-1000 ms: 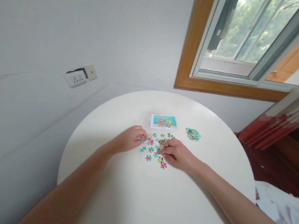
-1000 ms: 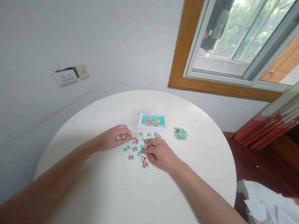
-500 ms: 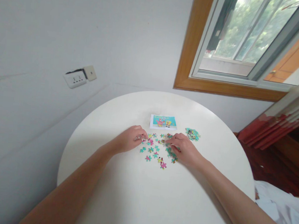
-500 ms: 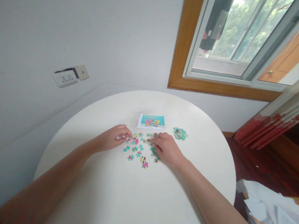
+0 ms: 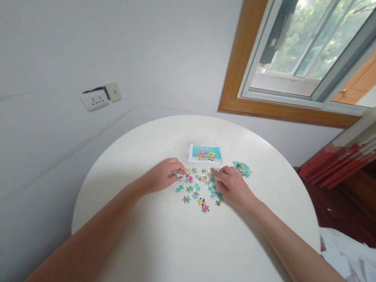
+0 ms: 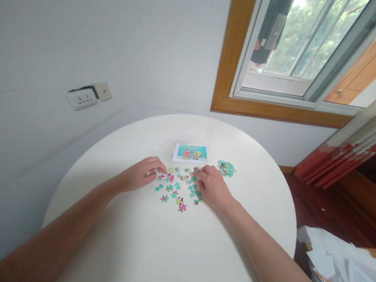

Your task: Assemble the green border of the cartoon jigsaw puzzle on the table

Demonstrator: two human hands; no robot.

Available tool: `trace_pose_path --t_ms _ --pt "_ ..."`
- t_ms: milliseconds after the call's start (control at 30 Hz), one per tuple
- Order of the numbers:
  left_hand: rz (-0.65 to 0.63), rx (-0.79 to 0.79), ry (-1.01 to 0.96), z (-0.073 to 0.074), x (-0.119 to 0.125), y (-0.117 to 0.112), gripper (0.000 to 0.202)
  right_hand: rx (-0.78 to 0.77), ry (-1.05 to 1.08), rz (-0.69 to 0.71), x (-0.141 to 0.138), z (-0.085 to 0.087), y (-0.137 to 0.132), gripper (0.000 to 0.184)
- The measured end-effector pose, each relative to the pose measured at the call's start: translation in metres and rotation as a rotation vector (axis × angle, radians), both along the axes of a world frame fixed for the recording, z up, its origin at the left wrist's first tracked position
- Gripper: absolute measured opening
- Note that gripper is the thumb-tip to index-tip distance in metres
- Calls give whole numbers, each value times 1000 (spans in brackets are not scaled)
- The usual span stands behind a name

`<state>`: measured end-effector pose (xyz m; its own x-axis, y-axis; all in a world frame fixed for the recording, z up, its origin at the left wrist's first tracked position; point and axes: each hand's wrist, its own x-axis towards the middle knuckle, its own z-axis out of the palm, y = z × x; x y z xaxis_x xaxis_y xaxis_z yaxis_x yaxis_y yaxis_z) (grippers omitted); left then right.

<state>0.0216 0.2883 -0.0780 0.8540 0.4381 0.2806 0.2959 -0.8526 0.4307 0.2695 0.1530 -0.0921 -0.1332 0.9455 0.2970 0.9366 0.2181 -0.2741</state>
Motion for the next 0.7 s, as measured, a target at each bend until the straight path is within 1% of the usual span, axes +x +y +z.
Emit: trace_pose_path --t_ms 133,233,367,700 --pt "8 -8 -4 1 1 -1 32 13 -40 21 -5 1 -4 39" --pt "10 -7 1 1 1 -1 32 -20 -68 68 -10 1 -7 44" --pt "16 -3 9 1 2 -1 33 -71 -96 121 -12 2 -8 44" --pt "13 -12 3 3 1 -2 34 -68 -52 187 -11 7 -8 40"
